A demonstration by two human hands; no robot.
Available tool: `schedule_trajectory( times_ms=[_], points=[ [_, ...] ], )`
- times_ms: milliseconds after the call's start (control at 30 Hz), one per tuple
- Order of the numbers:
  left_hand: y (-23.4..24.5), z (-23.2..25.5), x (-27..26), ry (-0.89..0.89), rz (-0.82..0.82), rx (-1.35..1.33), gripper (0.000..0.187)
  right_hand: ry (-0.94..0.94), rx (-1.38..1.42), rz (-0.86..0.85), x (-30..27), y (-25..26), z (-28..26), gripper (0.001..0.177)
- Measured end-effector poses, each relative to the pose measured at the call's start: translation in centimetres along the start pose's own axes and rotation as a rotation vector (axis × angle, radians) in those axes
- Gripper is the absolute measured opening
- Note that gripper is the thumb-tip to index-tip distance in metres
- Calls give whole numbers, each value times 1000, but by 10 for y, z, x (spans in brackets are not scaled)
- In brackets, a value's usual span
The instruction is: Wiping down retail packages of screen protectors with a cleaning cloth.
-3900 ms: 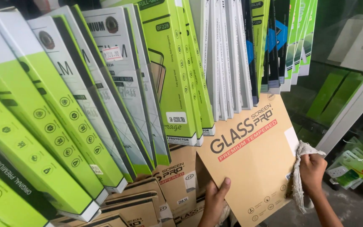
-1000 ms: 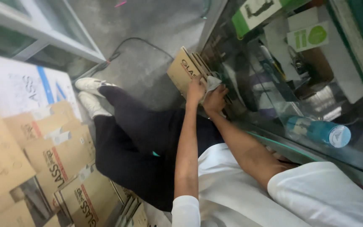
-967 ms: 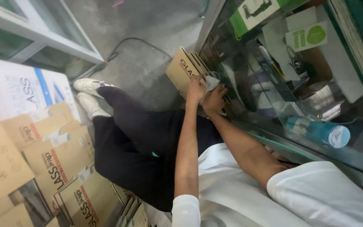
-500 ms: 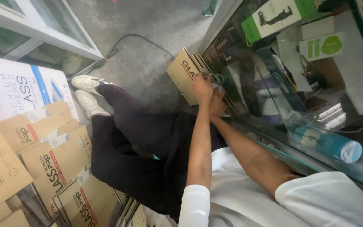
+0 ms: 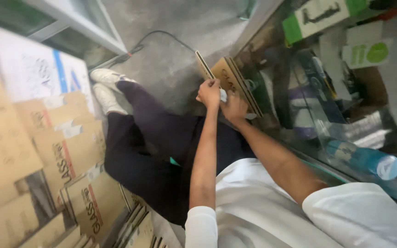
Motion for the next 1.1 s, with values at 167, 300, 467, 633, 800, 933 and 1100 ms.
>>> schedule_trajectory(
  times_ms=[167,300,467,633,800,933,1100],
  points=[
    [81,-32,31,-15,73,-388,24,320,-99,-294,36,-16,-68,29],
    [194,-53,45,-308,170,-499,29,632,-161,-269,47,16,-165,22],
    [349,-60,16,-398,440,-330,58,977,-275,-204,31,94,-277,30],
    [458,8,-54,-554,684,-97,71,1418,-257,2,-17,206,-345,36],
    [518,92,-125,-657,853,-344,52,1672,-435,406,-117,356,-386,43],
    [532,106,-166,-715,956,-662,33,1728,-238,307,-153,406,-379,44],
    [530,127,-213,-791,1053,-490,33,1377,713,-515,-167,420,-354,44]
  ],
)
Point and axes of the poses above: each hand's wrist, its own x-axis towards the middle knuckle, its own y-axis out of the back of the hand, z = x × y, the point moved 3 cm from there along x, towards the middle knuckle, and after that the axes turned 14 degrees about -y, right-handed, at the moved point
